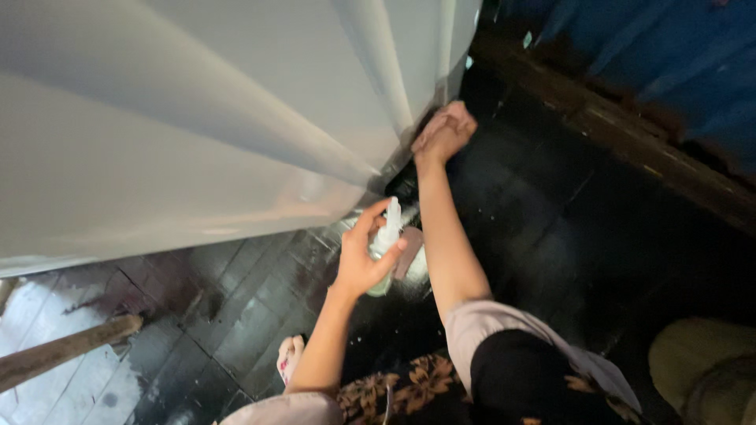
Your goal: The person sprays a cleaning solution onto the side of a white appliance and wipes the surface with a pink cloth. The person repeatedly sprays and wipes the same area of the appliance.
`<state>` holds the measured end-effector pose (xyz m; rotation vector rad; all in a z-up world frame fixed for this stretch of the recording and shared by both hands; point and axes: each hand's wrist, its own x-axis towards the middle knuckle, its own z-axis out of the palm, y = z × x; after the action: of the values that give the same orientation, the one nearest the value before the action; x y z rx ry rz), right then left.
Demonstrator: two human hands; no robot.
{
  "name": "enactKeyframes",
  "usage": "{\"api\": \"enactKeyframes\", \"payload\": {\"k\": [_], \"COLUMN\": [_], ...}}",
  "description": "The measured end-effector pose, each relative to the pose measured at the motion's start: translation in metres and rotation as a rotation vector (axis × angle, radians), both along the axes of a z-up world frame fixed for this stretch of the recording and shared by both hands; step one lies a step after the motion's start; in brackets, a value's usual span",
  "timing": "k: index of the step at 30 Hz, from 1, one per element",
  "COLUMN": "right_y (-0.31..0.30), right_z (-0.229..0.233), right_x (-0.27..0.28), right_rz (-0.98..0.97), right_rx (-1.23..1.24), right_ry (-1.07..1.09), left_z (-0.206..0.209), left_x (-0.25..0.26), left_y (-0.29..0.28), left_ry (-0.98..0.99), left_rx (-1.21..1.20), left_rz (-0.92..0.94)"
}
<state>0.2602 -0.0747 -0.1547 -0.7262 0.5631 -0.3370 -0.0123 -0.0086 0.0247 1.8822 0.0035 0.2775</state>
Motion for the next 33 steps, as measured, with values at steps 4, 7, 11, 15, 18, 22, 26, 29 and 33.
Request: {"api": "enactKeyframes", "payload": {"k": [4, 7, 11, 15, 18, 22, 26, 29, 33], "right_y": [-0.016, -0.032, -0.052, -0.068, -0.073, -0.071, -0.07, -0.078, -0.082], "right_z": [0.084, 0.099, 0.059, -0.003, -0.035, -0.033, 0.023, 0.063, 0.083], "right_x": [0.012, 0.045, 0.103, 0.141, 0.143, 0.133, 0.136, 0.146, 0.152], "right_rz": [0.045, 0.112, 0.257, 0.481, 0.539, 0.438, 0.391, 0.433, 0.441], "right_rx": [-0.156, -0.338, -0.394, -0.115, -0.304, -0.232, 0.039, -0.033, -0.309], "right_ry": [-0.417, -0.615, -0.66, -0.306, -0.09, -0.3, -0.461, -0.615, -0.675], "left_z": [0.001, 0.001, 0.005, 0.015, 0.031, 0.057, 0.085, 0.095, 0.108], "left_x": [-0.003, 0.001, 0.02, 0.054, 0.085, 0.123, 0.156, 0.177, 0.199], "left_y": [0.0, -0.005, -0.016, -0.033, -0.05, -0.078, -0.101, -0.115, -0.131], "left_ry": [0.042, 0.08, 0.045, 0.026, 0.013, -0.119, -0.18, -0.176, -0.159], "left_rx": [0.03, 0.023, 0.055, -0.015, 0.01, 0.051, 0.067, 0.064, 0.032], "left_rz": [0.022, 0.022, -0.016, -0.066, -0.053, -0.026, -0.014, 0.009, 0.062]}}
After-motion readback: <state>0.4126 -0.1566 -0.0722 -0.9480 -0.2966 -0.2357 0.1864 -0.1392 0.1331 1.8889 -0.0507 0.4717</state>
